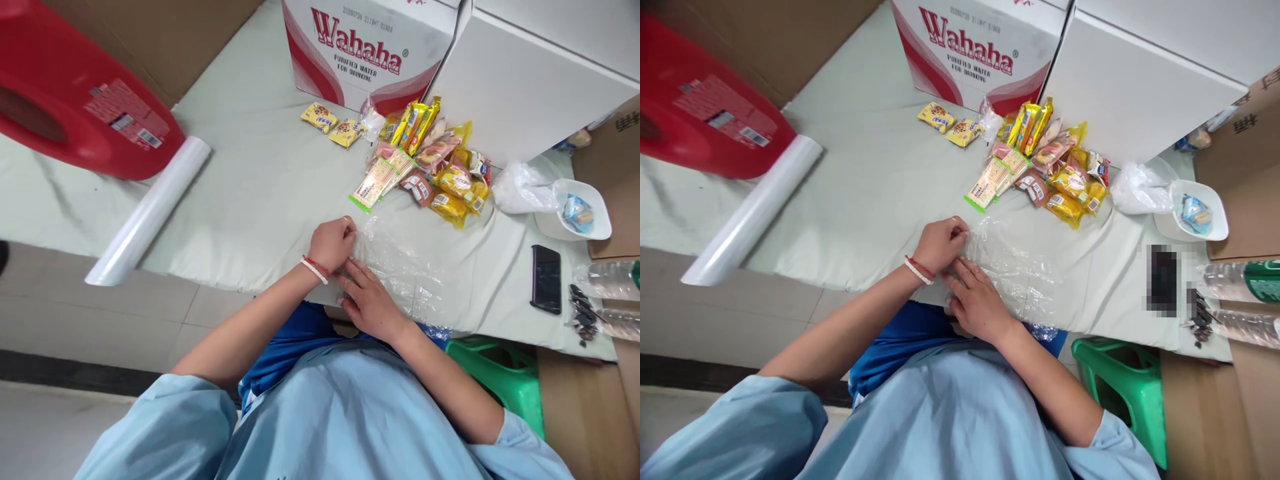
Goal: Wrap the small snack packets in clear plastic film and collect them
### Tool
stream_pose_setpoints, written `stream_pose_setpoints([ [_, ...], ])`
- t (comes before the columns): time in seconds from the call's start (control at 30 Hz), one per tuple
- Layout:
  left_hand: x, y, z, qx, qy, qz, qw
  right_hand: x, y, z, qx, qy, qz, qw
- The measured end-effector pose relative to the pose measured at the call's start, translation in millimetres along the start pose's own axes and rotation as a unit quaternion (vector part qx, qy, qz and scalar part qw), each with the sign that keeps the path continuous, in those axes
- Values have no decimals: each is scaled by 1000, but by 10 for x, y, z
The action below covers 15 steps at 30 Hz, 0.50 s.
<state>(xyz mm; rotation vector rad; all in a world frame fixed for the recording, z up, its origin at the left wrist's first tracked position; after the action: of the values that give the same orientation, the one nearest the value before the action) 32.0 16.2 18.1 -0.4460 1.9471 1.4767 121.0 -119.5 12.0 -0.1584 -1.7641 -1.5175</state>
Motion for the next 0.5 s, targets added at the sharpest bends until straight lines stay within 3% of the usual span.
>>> stream_pose_setpoints([
  [0.17,358,182,21,-56,78,-115,989,-55,43,-31,-26,28,27,999],
  [0.27,416,286,-69,-108,108,-152,976,-59,44,-9,-21,28,17,999],
  [0.33,306,353,-185,-157,97,-164,969,-53,17,12,-10,21,-1,1000],
  [0.4,74,352,-300,-172,43,-159,971,-37,-17,32,-1,14,-16,1000],
  [0.5,-328,154,-389,-101,-87,-121,984,-30,-49,63,1,-10,-21,1000],
])
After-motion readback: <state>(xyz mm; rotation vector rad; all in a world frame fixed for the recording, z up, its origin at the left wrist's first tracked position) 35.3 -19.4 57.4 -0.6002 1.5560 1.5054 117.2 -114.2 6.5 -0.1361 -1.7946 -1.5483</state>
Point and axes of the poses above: each hand's wrist, its own z-axis towards the middle knuckle, its own y-axis out of the back of the hand, x = y × z, the point moved 6 cm from there along z, towards the middle knuckle, and after that the axes turned 2 degrees about z, right-handed, at the moved point
